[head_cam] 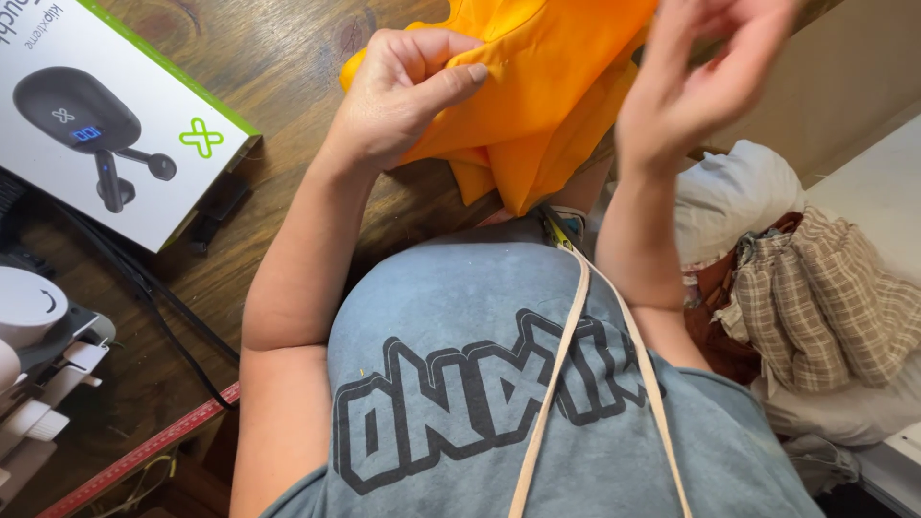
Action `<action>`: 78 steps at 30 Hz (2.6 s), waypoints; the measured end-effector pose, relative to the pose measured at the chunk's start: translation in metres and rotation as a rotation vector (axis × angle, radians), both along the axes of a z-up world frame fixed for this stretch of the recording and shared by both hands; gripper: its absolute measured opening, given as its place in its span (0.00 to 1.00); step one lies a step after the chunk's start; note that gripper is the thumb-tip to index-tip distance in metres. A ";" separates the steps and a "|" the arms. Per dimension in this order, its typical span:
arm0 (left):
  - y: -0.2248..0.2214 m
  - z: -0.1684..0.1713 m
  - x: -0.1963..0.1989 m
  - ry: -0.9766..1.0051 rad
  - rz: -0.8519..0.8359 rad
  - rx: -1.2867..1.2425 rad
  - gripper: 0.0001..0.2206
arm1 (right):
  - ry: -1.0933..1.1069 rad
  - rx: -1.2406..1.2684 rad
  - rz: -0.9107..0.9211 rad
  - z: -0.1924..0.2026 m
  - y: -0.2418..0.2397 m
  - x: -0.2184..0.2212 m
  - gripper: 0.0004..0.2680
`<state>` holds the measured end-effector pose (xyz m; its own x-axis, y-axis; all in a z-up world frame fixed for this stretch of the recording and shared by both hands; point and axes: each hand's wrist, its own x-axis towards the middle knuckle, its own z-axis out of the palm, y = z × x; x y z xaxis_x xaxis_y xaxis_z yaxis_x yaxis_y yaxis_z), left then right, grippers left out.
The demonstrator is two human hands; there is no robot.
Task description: Trimming loose threads from an orange garment using small snips
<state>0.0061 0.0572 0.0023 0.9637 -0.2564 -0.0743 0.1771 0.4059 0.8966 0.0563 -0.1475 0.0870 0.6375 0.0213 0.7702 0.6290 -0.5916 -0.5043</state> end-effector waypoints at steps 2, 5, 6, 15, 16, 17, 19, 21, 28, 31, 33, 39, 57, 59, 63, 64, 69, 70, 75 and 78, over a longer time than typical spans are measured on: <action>-0.004 0.004 0.000 0.008 0.021 -0.040 0.10 | 0.140 -0.144 0.127 -0.001 0.008 -0.031 0.03; -0.009 0.010 -0.002 -0.032 0.050 -0.040 0.11 | 0.285 -0.258 0.267 -0.011 0.020 -0.048 0.05; -0.010 0.012 -0.003 -0.082 0.069 -0.004 0.12 | 0.287 -0.232 0.291 -0.015 0.023 -0.047 0.05; -0.022 0.010 -0.005 0.047 0.116 -0.092 0.08 | 0.262 -0.275 0.245 -0.021 0.019 -0.045 0.03; -0.022 0.007 -0.005 0.047 0.118 -0.092 0.08 | 0.261 -0.275 0.246 -0.022 0.019 -0.047 0.03; -0.022 0.004 -0.004 0.039 0.132 -0.080 0.08 | 0.297 -0.243 0.271 -0.022 0.020 -0.048 0.04; -0.022 0.004 -0.004 0.032 0.145 -0.069 0.08 | 0.332 -0.211 0.295 -0.024 0.019 -0.046 0.06; -0.020 0.010 -0.006 -0.021 0.165 0.080 0.10 | 0.221 -0.337 0.289 -0.028 0.018 -0.041 0.04; -0.023 0.005 -0.008 -0.351 0.360 0.516 0.07 | 0.056 -0.644 0.220 -0.034 0.016 -0.028 0.02; -0.023 0.005 -0.007 -0.318 0.351 0.494 0.08 | 0.020 -0.666 0.187 -0.032 0.018 -0.029 0.05; -0.022 -0.001 -0.005 -0.298 0.282 0.405 0.10 | 0.048 -0.586 0.196 -0.030 0.018 -0.030 0.02; -0.025 -0.006 -0.005 -0.059 0.171 0.142 0.10 | 0.204 -0.318 0.320 -0.022 0.017 -0.034 0.02; -0.026 -0.010 -0.004 -0.034 0.189 0.052 0.07 | 0.060 -0.512 0.280 -0.025 0.011 -0.030 0.01; -0.027 -0.007 -0.004 -0.039 0.185 0.058 0.06 | -0.001 -0.577 0.247 -0.026 0.014 -0.028 0.00; -0.028 -0.004 -0.003 -0.018 0.205 0.044 0.08 | -0.007 -0.655 0.166 -0.033 0.018 -0.028 0.03; -0.028 -0.004 -0.003 -0.018 0.207 0.044 0.08 | -0.009 -0.655 0.168 -0.033 0.018 -0.028 0.03; -0.030 -0.009 -0.002 0.086 0.197 -0.180 0.08 | 0.194 -0.424 0.240 -0.035 0.003 -0.026 0.03; -0.029 -0.009 -0.001 0.087 0.195 -0.180 0.08 | 0.195 -0.424 0.239 -0.035 -0.008 -0.018 0.03; -0.026 -0.014 -0.001 0.095 0.210 -0.150 0.06 | 0.025 -0.432 -0.422 -0.092 -0.176 0.080 0.13; -0.028 -0.012 -0.002 0.059 0.216 -0.055 0.05 | 0.086 -0.455 -0.336 -0.072 -0.191 0.077 0.14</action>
